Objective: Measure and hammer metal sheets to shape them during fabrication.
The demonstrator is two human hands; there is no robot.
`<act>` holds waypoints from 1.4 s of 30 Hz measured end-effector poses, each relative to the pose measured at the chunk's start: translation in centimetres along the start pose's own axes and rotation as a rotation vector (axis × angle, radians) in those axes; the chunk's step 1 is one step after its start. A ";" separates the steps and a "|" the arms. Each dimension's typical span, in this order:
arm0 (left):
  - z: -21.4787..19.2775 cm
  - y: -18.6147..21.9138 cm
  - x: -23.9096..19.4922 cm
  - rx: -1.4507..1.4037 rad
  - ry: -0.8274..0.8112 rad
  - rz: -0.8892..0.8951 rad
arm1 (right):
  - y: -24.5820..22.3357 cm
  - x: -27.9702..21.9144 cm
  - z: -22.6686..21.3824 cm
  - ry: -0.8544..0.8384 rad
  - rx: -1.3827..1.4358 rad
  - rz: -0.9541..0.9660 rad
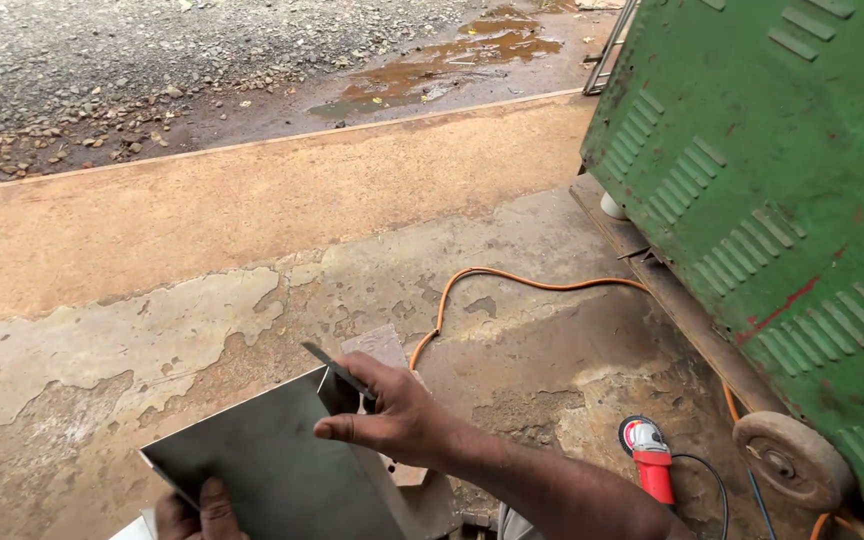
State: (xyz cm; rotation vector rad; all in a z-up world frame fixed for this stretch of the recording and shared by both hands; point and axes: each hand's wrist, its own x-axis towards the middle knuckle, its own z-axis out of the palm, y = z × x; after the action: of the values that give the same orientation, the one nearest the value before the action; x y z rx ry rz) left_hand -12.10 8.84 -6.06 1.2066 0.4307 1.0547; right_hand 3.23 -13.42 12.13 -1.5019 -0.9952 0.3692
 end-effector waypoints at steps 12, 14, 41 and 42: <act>-1.0 2.0 -0.6 0.222 0.346 0.286 | 1.3 3.7 -8.6 0.655 0.680 0.091; -0.3 0.9 1.3 0.076 0.355 0.243 | 3.4 4.0 -10.7 0.707 0.568 0.058; 12.1 2.3 -0.5 -0.448 0.079 0.030 | 4.6 1.9 -5.9 0.460 1.059 -0.043; 12.4 3.0 -0.7 -0.340 0.044 0.015 | 5.1 1.9 -5.7 0.454 1.025 -0.041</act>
State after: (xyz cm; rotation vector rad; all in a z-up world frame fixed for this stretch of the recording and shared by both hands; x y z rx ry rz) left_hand -4.29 1.44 0.80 0.8866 0.2627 1.1174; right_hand 10.35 -15.17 9.19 -0.5768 -0.3468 0.3957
